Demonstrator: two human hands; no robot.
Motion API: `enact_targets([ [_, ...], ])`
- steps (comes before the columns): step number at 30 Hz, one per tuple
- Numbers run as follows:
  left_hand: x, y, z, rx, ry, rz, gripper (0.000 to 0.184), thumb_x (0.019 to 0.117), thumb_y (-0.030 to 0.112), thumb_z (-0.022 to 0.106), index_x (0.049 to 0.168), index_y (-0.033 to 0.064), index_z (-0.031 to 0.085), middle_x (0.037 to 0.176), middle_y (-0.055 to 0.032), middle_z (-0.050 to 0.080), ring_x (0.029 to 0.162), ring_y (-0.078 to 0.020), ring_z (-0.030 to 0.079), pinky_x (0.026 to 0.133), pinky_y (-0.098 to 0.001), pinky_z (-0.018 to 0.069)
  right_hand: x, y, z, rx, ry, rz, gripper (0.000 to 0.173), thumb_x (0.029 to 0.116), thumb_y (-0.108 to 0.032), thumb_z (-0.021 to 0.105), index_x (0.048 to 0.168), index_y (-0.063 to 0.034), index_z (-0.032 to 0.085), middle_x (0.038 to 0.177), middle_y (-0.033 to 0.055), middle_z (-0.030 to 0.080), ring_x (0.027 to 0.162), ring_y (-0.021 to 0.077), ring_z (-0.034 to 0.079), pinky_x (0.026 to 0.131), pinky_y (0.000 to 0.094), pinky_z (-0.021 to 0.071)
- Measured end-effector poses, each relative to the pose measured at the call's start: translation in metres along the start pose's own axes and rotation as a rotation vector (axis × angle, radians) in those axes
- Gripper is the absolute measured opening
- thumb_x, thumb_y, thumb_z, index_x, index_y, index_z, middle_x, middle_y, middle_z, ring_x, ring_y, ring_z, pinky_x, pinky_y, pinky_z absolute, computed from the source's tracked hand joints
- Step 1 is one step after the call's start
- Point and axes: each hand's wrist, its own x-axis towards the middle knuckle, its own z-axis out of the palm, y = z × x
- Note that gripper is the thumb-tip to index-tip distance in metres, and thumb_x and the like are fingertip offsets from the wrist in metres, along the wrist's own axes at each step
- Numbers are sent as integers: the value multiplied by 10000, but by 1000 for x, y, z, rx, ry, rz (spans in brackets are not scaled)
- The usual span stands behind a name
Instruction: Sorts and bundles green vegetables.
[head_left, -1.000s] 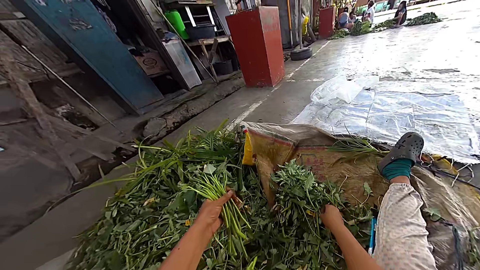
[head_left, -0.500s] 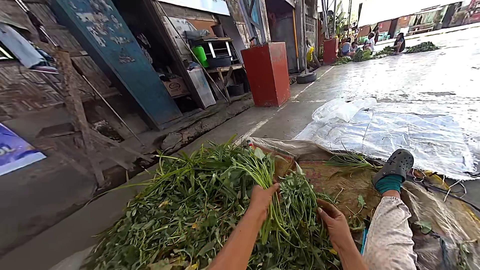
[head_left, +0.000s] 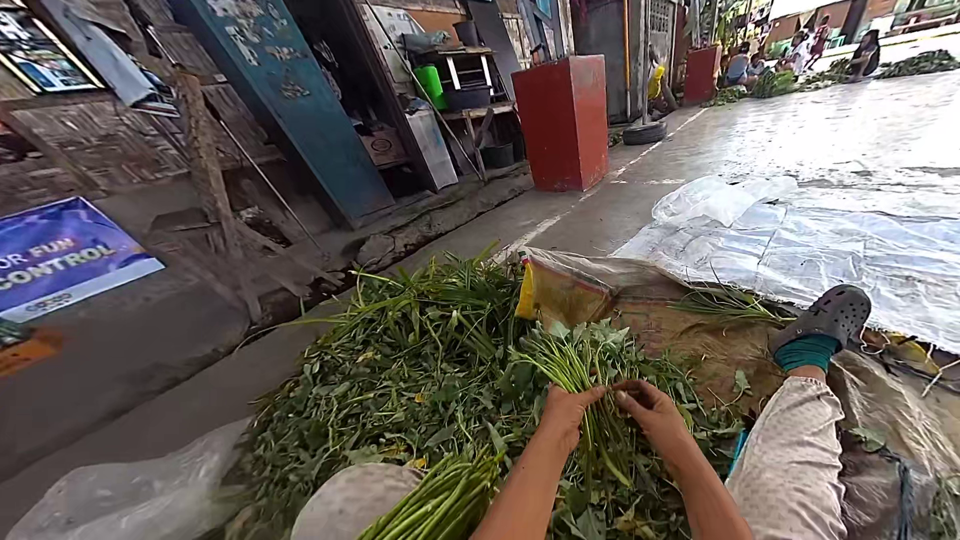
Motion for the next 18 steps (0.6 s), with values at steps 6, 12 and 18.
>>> enact_targets([
  [6,-13,-7,10,59,34,33,494,830,-9,816,1264,-12,578,1140,-164,671,1023,-232,660,895,-390,555,9,-15,26,272,248,103,158,991,-62,657,1122,24,638,985,118,689,855,181,674,794,359,577],
  [12,-1,7,1,-67,256,94,444,846,9,809,1238,1,600,1112,-169,672,967,-249,655,835,-422,552,-4,6,-10,185,85,211,191,1047,-90,567,1217,-5,575,938,122,702,832,186,692,787,343,584],
  [18,14,5,-9,-128,248,-15,517,859,35,799,1307,-30,547,1119,-197,681,976,-277,686,842,-452,582,-20,15,1,-81,-294,186,436,1060,-273,542,1444,-67,517,1207,107,656,1035,152,641,925,347,531],
])
